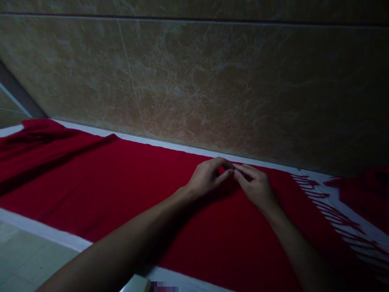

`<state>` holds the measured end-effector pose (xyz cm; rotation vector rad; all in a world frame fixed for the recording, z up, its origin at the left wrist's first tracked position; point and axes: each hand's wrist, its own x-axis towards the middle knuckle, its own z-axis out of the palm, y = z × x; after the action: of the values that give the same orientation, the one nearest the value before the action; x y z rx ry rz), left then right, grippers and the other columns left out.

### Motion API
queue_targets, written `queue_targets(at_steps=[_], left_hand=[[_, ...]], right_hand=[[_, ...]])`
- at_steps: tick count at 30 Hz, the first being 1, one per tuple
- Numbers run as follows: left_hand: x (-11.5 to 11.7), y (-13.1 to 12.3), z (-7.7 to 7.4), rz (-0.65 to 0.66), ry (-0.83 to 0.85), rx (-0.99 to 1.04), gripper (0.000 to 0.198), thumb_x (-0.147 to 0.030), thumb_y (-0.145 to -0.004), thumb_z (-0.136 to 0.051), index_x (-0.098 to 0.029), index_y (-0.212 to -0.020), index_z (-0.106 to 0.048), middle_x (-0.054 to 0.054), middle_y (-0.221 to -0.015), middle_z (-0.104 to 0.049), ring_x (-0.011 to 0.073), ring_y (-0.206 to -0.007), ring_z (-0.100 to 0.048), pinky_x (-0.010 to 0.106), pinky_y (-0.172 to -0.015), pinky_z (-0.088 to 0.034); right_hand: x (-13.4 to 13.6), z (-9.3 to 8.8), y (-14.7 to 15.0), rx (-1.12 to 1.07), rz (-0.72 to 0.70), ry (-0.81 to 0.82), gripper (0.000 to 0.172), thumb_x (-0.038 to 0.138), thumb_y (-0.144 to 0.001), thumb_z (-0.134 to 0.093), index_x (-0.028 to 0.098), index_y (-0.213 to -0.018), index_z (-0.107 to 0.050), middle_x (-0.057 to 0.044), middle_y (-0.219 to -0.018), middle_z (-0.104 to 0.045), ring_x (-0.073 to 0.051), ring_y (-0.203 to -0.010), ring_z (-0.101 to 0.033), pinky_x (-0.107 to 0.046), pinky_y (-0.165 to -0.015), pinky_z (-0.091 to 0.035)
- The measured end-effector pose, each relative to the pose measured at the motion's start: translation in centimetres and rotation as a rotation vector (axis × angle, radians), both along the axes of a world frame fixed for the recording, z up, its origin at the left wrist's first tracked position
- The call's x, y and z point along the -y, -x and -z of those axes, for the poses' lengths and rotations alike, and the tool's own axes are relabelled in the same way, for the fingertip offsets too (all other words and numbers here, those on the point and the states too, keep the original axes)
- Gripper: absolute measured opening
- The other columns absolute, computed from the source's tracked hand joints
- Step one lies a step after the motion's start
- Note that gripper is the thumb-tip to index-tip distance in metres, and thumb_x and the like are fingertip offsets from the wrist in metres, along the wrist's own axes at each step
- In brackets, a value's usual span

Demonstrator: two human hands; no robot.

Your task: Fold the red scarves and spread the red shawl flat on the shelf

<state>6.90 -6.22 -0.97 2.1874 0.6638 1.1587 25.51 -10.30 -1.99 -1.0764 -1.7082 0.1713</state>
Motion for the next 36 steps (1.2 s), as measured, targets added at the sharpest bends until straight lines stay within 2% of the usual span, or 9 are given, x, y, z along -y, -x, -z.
queue_targets(at_steps=[8,15,29,36], left_hand=[[0.11,-0.08,-0.04,0.001,0.0,0.009,0.011,-0.024,-0.096,-0.063,-0.017,-0.1,-0.07,0.003,-0.094,-0.075,0.0128,-0.075,-0.062,0.024,-0.07,-0.047],[0.01,-0.11,0.08,0.002,0.01,0.002,0.012,-0.024,-0.095,-0.063,-0.017,-0.102,-0.071,0.003,-0.094,-0.074,0.0124,-0.075,-0.06,0.023,-0.069,-0.045],[-0.14,-0.03,0.18,-0.015,0.023,-0.046,0.019,-0.028,-0.095,-0.062,-0.017,-0.106,-0.072,-0.003,-0.071,-0.063,0.0099,-0.062,-0.049,0.021,-0.06,-0.034],[-0.11,-0.02,0.12,-0.026,0.028,-0.057,0.018,-0.028,-0.095,-0.062,-0.018,-0.106,-0.072,-0.004,-0.07,-0.061,0.0096,-0.061,-0.047,0.021,-0.059,-0.034]], right_hand=[[0.07,-0.11,0.02,0.004,0.002,-0.025,0.023,0.02,-0.09,-0.062,0.022,-0.104,-0.081,-0.005,-0.091,-0.078,-0.02,-0.08,-0.073,-0.03,-0.07,-0.059],[-0.04,0.06,0.07,0.004,0.011,-0.024,0.024,0.021,-0.09,-0.062,0.023,-0.105,-0.081,-0.004,-0.093,-0.078,-0.02,-0.082,-0.073,-0.032,-0.073,-0.06],[0.2,-0.23,0.13,-0.005,0.0,0.02,0.022,0.024,-0.091,-0.062,0.022,-0.103,-0.08,-0.005,-0.096,-0.079,-0.021,-0.086,-0.074,-0.033,-0.075,-0.06],[0.13,-0.17,0.23,-0.017,-0.008,0.025,0.021,0.022,-0.09,-0.062,0.021,-0.103,-0.08,-0.005,-0.095,-0.079,-0.02,-0.085,-0.073,-0.032,-0.074,-0.059]])
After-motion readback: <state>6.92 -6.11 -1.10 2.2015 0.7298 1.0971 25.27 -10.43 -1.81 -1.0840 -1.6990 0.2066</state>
